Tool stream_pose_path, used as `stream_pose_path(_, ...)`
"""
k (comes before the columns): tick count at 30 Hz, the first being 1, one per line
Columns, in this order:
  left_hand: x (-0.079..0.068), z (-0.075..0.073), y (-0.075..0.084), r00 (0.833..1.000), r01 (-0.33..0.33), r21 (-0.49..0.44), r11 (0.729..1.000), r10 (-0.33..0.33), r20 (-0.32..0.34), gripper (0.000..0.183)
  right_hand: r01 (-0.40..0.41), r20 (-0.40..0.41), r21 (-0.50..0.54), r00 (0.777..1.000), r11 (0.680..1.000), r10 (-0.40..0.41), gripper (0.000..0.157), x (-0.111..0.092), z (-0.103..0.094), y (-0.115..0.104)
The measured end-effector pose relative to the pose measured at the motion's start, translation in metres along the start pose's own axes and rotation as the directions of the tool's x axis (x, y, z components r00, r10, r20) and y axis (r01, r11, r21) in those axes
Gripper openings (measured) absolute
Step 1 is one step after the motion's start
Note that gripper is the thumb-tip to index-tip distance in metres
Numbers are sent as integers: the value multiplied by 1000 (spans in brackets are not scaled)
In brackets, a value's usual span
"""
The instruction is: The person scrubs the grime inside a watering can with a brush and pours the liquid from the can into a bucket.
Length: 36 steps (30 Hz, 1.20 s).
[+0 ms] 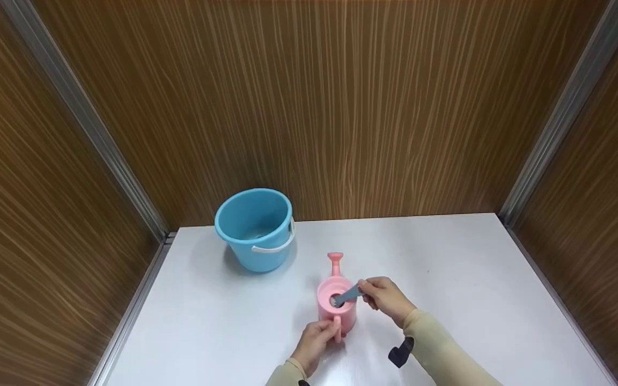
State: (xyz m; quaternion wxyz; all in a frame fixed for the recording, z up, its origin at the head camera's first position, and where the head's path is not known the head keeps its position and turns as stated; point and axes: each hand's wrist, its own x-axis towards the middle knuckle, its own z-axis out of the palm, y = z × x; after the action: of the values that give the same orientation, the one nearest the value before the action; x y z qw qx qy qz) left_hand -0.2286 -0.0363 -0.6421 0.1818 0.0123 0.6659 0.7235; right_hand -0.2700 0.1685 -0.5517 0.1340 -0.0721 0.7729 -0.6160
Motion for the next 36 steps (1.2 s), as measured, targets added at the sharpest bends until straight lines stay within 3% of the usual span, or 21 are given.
stream_pose_path(8, 3, 3, 12, 996, -82, 57, 995, 79, 44, 58, 34, 15, -126, 999, 992, -32, 35, 7, 13, -2)
stream_pose_path(13, 2, 5, 12, 994, -91, 82, 993, 85, 67, 55, 17, -5, -175, 1000, 984, -18, 36, 7, 14, -1)
stream_pose_path(25, 3, 17, 12, 994, -87, 94, 992, 80, 70, 55, 20, -44, -158, 999, 987, -28, 37, -3, 6, 0)
stream_pose_path(31, 2, 22, 12, 996, -65, 91, 994, 59, 63, 55, 15, -27, -172, 999, 985, -20, 34, -7, 0, 1)
stream_pose_path(36, 1, 25, 11, 996, -60, 90, 994, 55, 64, 56, -5, -6, -115, 1000, 993, 4, 32, -11, -11, 2)
